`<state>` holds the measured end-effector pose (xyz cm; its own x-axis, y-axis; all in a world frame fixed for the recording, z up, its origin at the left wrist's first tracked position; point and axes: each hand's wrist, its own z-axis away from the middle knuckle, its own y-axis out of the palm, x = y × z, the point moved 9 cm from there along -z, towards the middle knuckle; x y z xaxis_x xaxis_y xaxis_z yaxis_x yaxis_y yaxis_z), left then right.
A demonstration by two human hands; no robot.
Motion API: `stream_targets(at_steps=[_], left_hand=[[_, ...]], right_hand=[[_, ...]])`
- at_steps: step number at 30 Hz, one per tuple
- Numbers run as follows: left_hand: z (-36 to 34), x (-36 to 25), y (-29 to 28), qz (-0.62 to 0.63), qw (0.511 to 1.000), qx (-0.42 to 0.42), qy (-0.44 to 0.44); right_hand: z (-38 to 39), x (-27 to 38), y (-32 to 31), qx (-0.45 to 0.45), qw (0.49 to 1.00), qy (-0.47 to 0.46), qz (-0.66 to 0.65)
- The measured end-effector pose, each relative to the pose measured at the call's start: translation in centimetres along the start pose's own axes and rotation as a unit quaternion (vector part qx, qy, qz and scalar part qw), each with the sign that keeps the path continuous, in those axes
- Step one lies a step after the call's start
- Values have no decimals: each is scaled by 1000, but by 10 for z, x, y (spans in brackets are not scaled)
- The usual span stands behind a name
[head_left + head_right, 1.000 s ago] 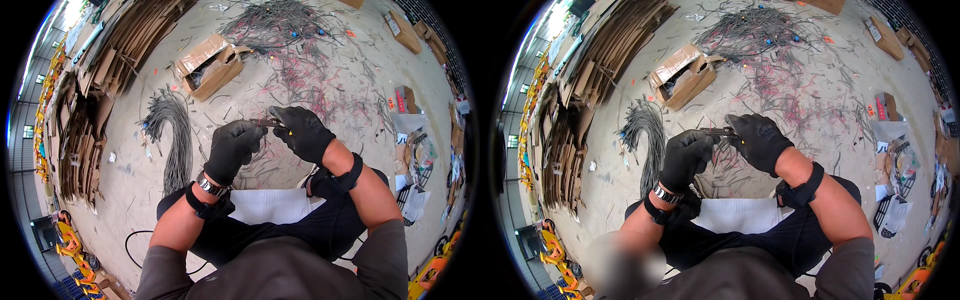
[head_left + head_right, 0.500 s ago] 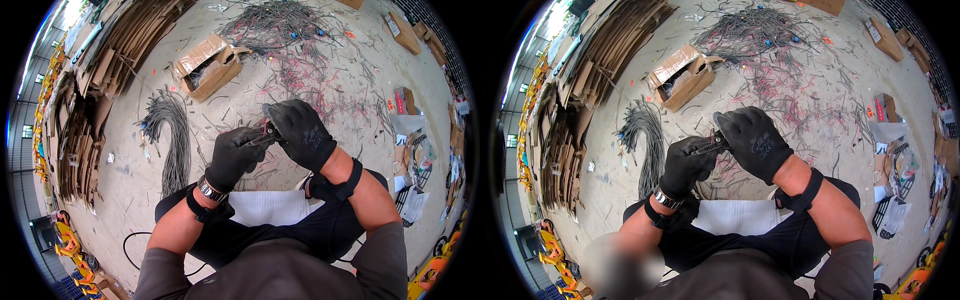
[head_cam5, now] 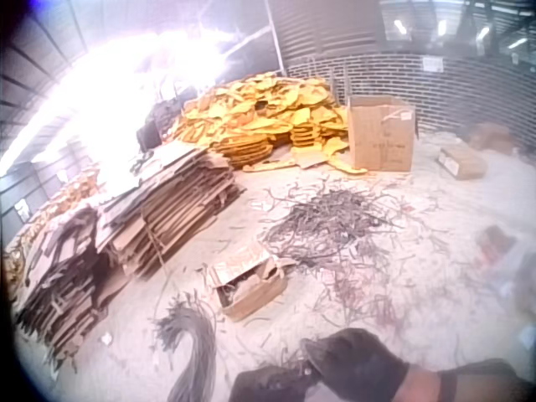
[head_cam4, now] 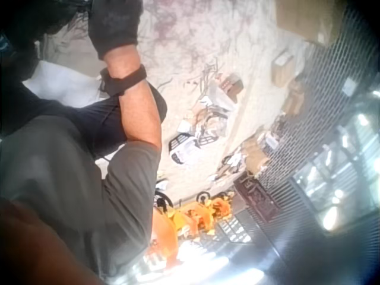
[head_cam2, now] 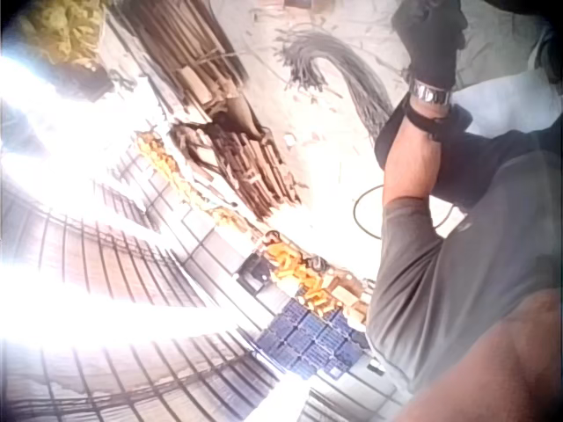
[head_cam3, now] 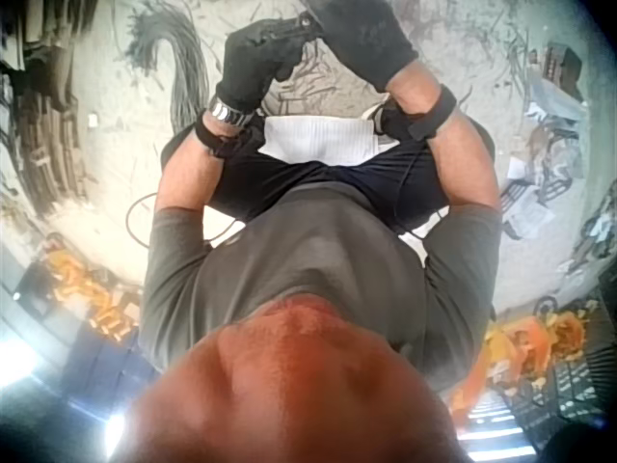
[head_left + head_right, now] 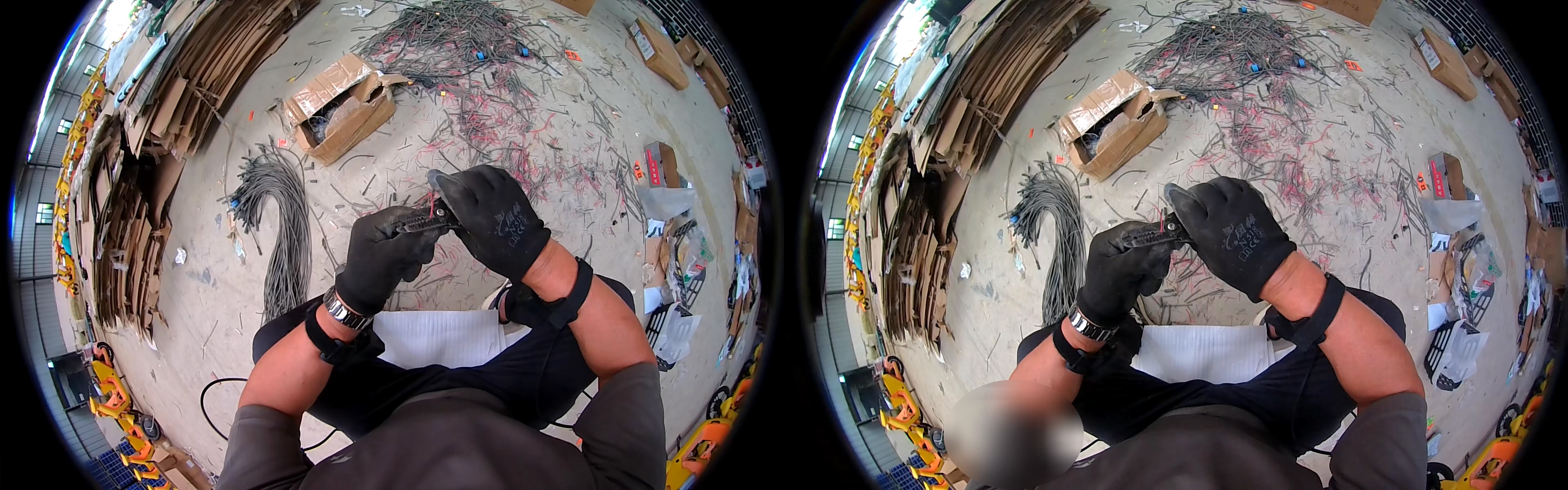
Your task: The person sits on the floor and uses wire strippers to remove the insulation from individual wires. They repeatedly pick up wires from a pile, strip the ends, and drop the stripped wires onto the floor.
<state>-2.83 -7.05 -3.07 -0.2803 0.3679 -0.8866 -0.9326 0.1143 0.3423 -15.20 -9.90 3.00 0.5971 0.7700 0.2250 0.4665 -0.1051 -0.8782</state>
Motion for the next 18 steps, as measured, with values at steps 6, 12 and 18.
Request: stream_targets(at_steps=[6, 12, 18], left_hand=[[1, -1, 0, -8, 1000, -9, -10], [3, -3, 2, 2, 1000, -3, 4], [4, -4, 2, -11, 1000, -16, -10]], right_hand=[[-1, 1, -2, 0, 1000, -1, 0], [0, 3, -5, -21, 999, -18, 20], [-2, 2, -2, 16, 1000, 2, 5]])
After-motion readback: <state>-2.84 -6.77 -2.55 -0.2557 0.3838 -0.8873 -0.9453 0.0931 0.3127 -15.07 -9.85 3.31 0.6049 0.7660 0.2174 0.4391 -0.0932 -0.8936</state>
